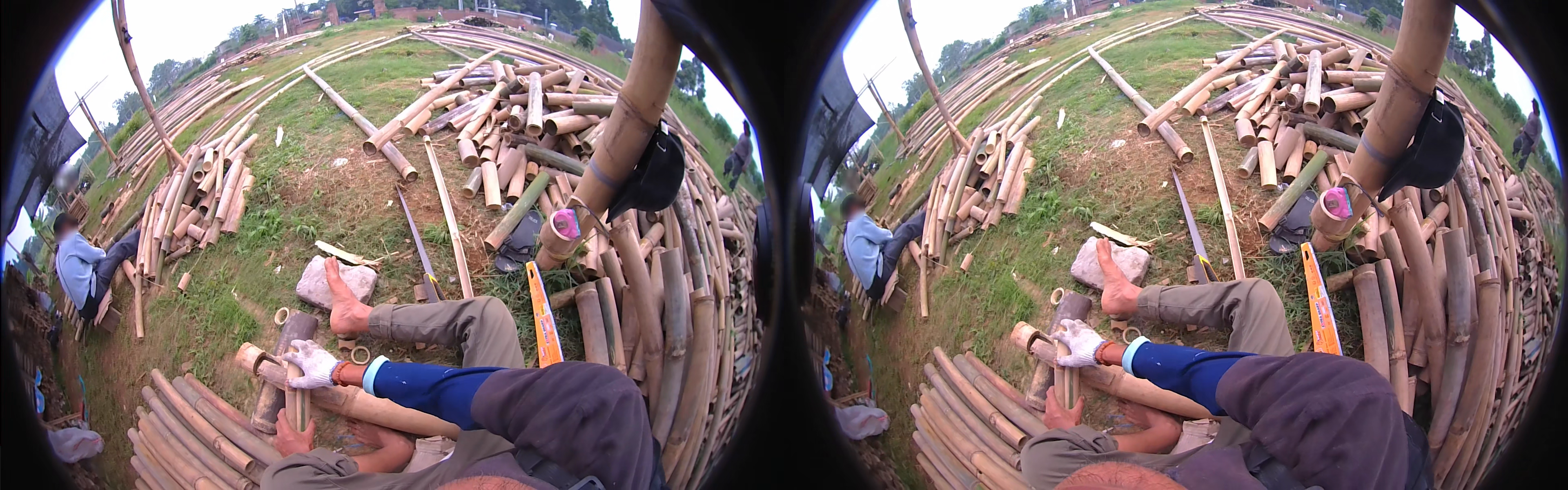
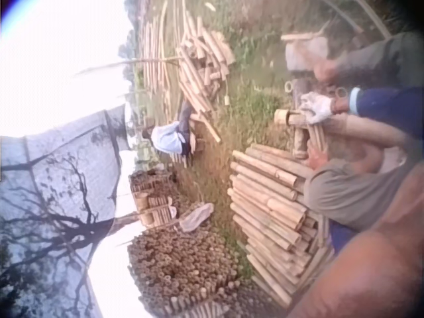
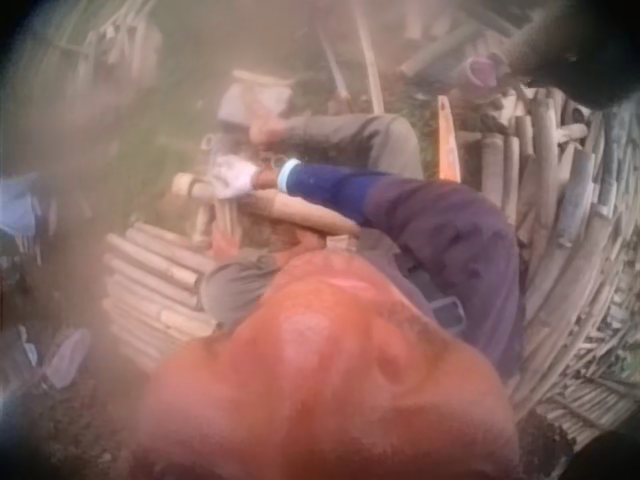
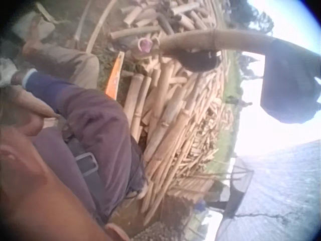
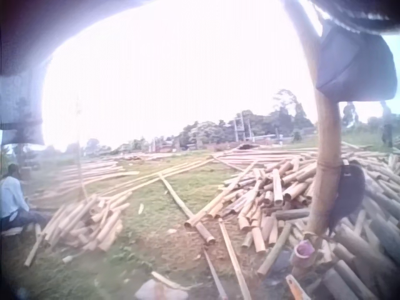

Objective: The person sits on the ground and uses a hand saw to cut bamboo poles into shorter sections. They repeatedly position each pole on a makeshift support, saw through it, and place the cut pieces into a nearby stack.

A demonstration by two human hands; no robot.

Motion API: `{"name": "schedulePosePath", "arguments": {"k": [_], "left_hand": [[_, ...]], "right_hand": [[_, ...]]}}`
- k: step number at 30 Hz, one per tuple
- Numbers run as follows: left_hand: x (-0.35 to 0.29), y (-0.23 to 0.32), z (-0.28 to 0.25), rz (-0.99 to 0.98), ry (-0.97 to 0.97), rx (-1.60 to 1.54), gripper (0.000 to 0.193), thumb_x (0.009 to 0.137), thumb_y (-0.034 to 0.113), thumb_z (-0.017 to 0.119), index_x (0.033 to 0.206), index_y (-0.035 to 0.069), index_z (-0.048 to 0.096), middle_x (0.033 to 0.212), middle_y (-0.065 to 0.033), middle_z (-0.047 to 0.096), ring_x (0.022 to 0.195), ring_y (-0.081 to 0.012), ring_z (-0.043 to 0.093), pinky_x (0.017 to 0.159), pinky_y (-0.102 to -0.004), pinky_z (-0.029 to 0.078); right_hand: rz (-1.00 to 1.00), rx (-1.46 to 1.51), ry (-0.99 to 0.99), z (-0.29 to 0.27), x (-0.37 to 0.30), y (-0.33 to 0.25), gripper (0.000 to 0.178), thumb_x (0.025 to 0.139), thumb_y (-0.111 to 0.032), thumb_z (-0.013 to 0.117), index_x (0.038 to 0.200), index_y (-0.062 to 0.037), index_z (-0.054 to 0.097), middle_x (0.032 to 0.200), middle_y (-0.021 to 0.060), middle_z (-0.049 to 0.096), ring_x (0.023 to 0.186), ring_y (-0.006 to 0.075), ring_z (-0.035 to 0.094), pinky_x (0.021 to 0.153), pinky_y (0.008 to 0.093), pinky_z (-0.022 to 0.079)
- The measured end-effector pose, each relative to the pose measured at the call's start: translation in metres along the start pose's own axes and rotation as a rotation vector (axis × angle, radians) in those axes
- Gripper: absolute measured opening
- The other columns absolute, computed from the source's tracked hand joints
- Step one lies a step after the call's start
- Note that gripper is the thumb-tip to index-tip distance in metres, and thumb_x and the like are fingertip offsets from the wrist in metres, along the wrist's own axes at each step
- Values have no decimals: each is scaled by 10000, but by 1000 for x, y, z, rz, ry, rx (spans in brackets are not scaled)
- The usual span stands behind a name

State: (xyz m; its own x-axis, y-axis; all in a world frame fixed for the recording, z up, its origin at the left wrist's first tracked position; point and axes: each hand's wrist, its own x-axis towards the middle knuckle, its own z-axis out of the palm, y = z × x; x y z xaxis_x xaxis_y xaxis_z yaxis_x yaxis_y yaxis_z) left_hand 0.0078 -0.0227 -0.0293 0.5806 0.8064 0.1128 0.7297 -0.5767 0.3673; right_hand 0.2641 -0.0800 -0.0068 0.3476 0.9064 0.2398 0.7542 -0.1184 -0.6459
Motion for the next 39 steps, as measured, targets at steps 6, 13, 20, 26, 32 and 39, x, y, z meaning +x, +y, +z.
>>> {"name": "schedulePosePath", "arguments": {"k": [6, 13, 20, 26, 32, 39], "left_hand": [[2, 19, 1, 44, -10, -72, 762, 851, 524, 876, 1438, 119, 608, 1211, -260, 750, 1076, -491, 718, 895, -572, 557], [3, 34, -23, -21, -46, -126, 552, 1098, 510, 602, 1476, 109, 634, 1252, -258, 750, 1100, -487, 709, 905, -565, 544], [15, 38, -15, 61, 3, -185, 555, 1113, 488, 587, 1494, 87, 616, 1224, -291, 741, 1075, -514, 706, 890, -576, 544], [37, 50, -6, 114, -68, -177, 724, 1016, 479, 737, 1560, 54, 518, 1209, -314, 735, 1068, -537, 702, 890, -585, 547], [34, 51, -22, 66, -107, -92, 1188, 730, 415, 992, 1654, 65, 333, 1134, -343, 741, 1037, -553, 711, 901, -592, 574], [39, 59, -12, -4, -160, -26, 1134, 732, 306, 950, 1653, 90, 325, 1062, -316, 764, 979, -527, 737, 887, -589, 586]], "right_hand": [[36, 41, -68, -4, -1, 22, 753, 908, -575, 716, 1489, -105, 623, 1589, 355, 461, 1461, 530, 470, 1241, 555, 389], [-4, 42, -29, 4, 4, 12, 744, 873, -526, 743, 1478, -105, 646, 1555, 350, 483, 1446, 520, 477, 1243, 553, 383], [-6, 17, -117, 4, 6, 12, 791, 884, -548, 755, 1533, -129, 582, 1593, 374, 423, 1467, 557, 441, 1253, 572, 371], [-35, 99, -140, -4, -1, 26, 845, 922, -560, 728, 1614, -133, 499, 1676, 372, 336, 1549, 559, 346, 1288, 562, 325], [-17, 314, -2, -58, -45, 65, 709, 1015, -428, 677, 1572, -26, 502, 1489, 293, 591, 1445, 420, 523, 1233, 503, 404], [549, -258, 121, -188, -142, 187, 716, 903, -491, 730, 1454, -45, 627, 1415, 260, 660, 1324, 434, 622, 1153, 514, 484]]}}
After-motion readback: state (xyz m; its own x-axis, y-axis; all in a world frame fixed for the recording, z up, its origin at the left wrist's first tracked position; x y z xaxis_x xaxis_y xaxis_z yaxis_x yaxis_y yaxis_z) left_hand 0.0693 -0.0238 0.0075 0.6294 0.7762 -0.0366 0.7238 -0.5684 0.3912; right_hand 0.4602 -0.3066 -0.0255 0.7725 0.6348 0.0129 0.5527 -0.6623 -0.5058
